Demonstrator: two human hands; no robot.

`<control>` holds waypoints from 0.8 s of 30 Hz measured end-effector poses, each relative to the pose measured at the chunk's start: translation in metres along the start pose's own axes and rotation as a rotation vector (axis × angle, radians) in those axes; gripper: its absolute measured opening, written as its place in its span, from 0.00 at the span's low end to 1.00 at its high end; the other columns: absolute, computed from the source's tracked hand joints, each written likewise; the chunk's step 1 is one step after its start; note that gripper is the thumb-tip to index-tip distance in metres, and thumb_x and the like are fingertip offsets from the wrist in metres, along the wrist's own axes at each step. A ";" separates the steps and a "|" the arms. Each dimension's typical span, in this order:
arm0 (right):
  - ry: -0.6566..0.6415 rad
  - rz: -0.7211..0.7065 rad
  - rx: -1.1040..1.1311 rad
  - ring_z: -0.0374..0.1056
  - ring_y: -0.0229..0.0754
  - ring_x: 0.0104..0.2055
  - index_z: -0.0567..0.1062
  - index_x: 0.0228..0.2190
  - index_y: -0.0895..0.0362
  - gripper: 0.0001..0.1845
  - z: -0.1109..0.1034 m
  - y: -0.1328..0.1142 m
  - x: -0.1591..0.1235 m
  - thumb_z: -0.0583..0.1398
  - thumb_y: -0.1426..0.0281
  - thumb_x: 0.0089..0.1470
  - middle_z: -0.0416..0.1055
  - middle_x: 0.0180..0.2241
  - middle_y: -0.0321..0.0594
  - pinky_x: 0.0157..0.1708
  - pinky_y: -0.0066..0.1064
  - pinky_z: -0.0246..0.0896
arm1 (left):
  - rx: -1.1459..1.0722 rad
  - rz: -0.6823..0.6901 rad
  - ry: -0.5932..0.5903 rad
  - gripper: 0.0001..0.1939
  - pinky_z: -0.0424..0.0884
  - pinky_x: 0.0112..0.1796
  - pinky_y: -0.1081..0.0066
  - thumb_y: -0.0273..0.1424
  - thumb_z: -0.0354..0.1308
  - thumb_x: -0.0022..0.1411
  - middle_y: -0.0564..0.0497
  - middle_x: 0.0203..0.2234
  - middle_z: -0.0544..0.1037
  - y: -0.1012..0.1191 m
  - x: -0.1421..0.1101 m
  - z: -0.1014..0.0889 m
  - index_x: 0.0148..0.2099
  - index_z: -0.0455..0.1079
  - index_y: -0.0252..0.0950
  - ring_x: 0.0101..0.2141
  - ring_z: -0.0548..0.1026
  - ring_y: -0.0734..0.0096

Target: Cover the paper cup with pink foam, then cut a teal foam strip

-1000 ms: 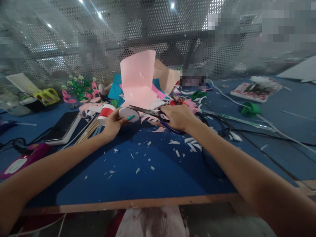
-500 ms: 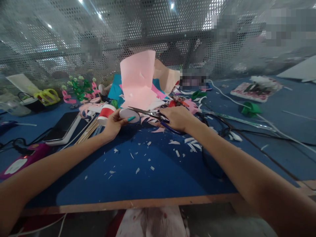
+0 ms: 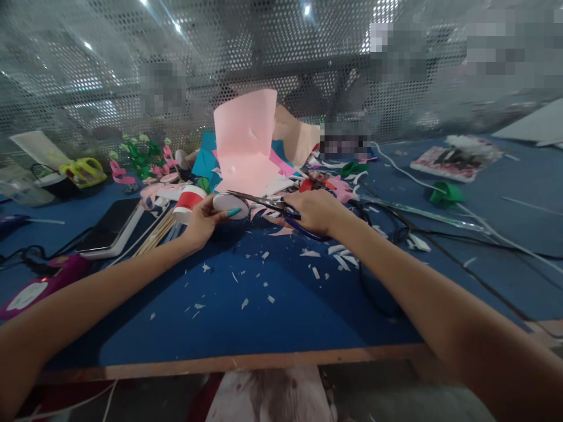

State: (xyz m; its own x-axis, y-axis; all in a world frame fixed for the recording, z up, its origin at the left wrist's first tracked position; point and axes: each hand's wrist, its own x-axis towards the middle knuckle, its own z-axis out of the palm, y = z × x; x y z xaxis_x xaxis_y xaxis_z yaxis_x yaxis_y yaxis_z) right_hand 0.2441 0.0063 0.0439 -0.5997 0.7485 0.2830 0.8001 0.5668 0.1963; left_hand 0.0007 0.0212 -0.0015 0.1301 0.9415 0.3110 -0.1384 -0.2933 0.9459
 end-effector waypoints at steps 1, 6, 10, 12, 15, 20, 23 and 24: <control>0.008 -0.001 0.000 0.71 0.51 0.30 0.70 0.30 0.59 0.29 0.000 0.000 0.000 0.43 0.49 0.54 0.74 0.28 0.52 0.24 0.32 0.51 | -0.004 -0.004 -0.001 0.19 0.73 0.33 0.72 0.29 0.67 0.38 0.54 0.29 0.76 0.000 0.000 0.000 0.35 0.68 0.34 0.33 0.74 0.69; -0.027 0.011 -0.038 0.71 0.51 0.30 0.71 0.30 0.59 0.28 0.001 0.001 0.000 0.45 0.50 0.54 0.74 0.27 0.52 0.24 0.31 0.50 | 0.006 0.007 -0.013 0.16 0.72 0.29 0.74 0.30 0.67 0.39 0.55 0.24 0.74 -0.001 0.000 -0.001 0.32 0.67 0.35 0.28 0.73 0.72; -0.052 0.051 -0.095 0.71 0.51 0.31 0.71 0.33 0.60 0.28 -0.001 0.000 0.000 0.44 0.51 0.54 0.75 0.30 0.53 0.24 0.32 0.49 | -0.006 0.010 -0.020 0.17 0.71 0.28 0.75 0.30 0.67 0.38 0.56 0.24 0.73 -0.002 0.000 -0.002 0.32 0.67 0.35 0.27 0.72 0.74; -0.077 0.064 -0.122 0.71 0.51 0.32 0.71 0.34 0.60 0.27 -0.003 -0.001 0.000 0.45 0.52 0.55 0.75 0.32 0.53 0.24 0.32 0.49 | -0.003 0.005 -0.025 0.17 0.71 0.29 0.75 0.30 0.67 0.38 0.55 0.25 0.74 -0.001 0.000 -0.001 0.33 0.67 0.35 0.28 0.72 0.73; -0.100 0.091 -0.146 0.71 0.52 0.32 0.71 0.34 0.60 0.26 -0.005 -0.002 0.001 0.45 0.53 0.55 0.75 0.33 0.54 0.24 0.32 0.48 | -0.010 -0.006 -0.022 0.18 0.71 0.29 0.75 0.30 0.67 0.38 0.55 0.26 0.75 0.002 0.000 0.001 0.34 0.67 0.34 0.29 0.73 0.72; -0.029 0.172 -0.111 0.70 0.52 0.34 0.69 0.32 0.60 0.25 -0.009 -0.002 0.000 0.45 0.53 0.54 0.74 0.30 0.54 0.25 0.31 0.49 | -0.018 0.006 0.003 0.20 0.72 0.31 0.75 0.29 0.68 0.38 0.53 0.30 0.75 0.004 0.001 0.001 0.35 0.65 0.35 0.31 0.73 0.73; -0.027 0.200 -0.107 0.70 0.52 0.36 0.69 0.32 0.60 0.24 -0.009 0.000 0.001 0.47 0.52 0.53 0.74 0.32 0.53 0.27 0.31 0.51 | 0.026 -0.009 0.023 0.22 0.73 0.31 0.75 0.27 0.67 0.39 0.53 0.30 0.75 0.004 0.000 0.001 0.38 0.63 0.35 0.32 0.74 0.72; -0.043 0.210 -0.107 0.70 0.52 0.36 0.68 0.32 0.59 0.23 -0.009 0.000 0.001 0.48 0.52 0.53 0.74 0.33 0.52 0.27 0.30 0.51 | 0.045 -0.010 0.033 0.22 0.73 0.31 0.74 0.27 0.66 0.41 0.53 0.30 0.75 0.004 0.000 0.000 0.39 0.62 0.35 0.32 0.74 0.71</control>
State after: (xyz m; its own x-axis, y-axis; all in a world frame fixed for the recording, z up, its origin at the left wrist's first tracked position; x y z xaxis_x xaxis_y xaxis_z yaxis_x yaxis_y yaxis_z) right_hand 0.2438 0.0037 0.0527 -0.4185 0.8612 0.2885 0.9027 0.3595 0.2363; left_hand 0.0004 0.0200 0.0018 0.0989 0.9491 0.2991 -0.0929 -0.2905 0.9524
